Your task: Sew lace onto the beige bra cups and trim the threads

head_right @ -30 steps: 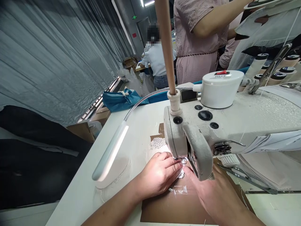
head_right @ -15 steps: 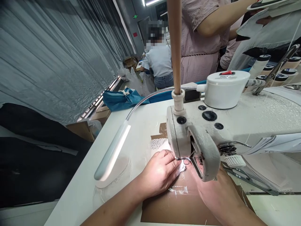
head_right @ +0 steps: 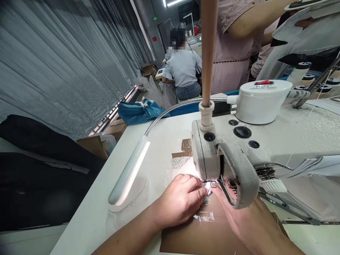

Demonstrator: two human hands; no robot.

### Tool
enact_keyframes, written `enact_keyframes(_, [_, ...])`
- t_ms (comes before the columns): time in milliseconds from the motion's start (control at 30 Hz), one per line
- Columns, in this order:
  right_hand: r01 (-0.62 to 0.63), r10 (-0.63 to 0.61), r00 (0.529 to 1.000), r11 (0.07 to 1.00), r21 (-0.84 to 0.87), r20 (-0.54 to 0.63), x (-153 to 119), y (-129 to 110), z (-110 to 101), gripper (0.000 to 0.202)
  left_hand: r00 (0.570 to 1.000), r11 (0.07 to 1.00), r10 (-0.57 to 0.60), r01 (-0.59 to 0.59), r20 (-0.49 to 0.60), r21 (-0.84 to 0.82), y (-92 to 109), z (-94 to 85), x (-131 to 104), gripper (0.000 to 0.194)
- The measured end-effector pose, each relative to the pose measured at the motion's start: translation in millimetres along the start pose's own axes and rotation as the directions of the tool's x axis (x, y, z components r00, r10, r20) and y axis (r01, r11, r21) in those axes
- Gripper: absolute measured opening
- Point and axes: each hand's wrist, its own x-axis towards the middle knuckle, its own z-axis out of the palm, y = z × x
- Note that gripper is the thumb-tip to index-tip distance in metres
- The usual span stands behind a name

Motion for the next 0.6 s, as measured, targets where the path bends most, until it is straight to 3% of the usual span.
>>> enact_keyframes(100, [0.059, -0.059, 0.998, 0.996, -0.060, 0.005, -11.4, -1.2, 7.7, 0.048, 1.000, 1.000, -0.001, 0.001, -0.014, 0.017, 0.5, 1.1, 0.5, 0.024])
enact_keyframes(367, [0.048, -0.046, 0.998, 0.999, -0.023, 0.052, -19.2, -2.1, 12.4, 0.050, 1.000, 0.999, -0.012, 0.013, -0.019, 0.030, 1.2, 4.8, 0.1, 0.019])
enact_keyframes(600, [0.079, -0.080, 0.995, 0.997, 0.020, 0.067, -21.0, -0.6, 11.4, 0.050, 0.999, 0.998, -0.021, 0.019, 0.045, 0.059, 3.2, 0.6, 0.9, 0.022])
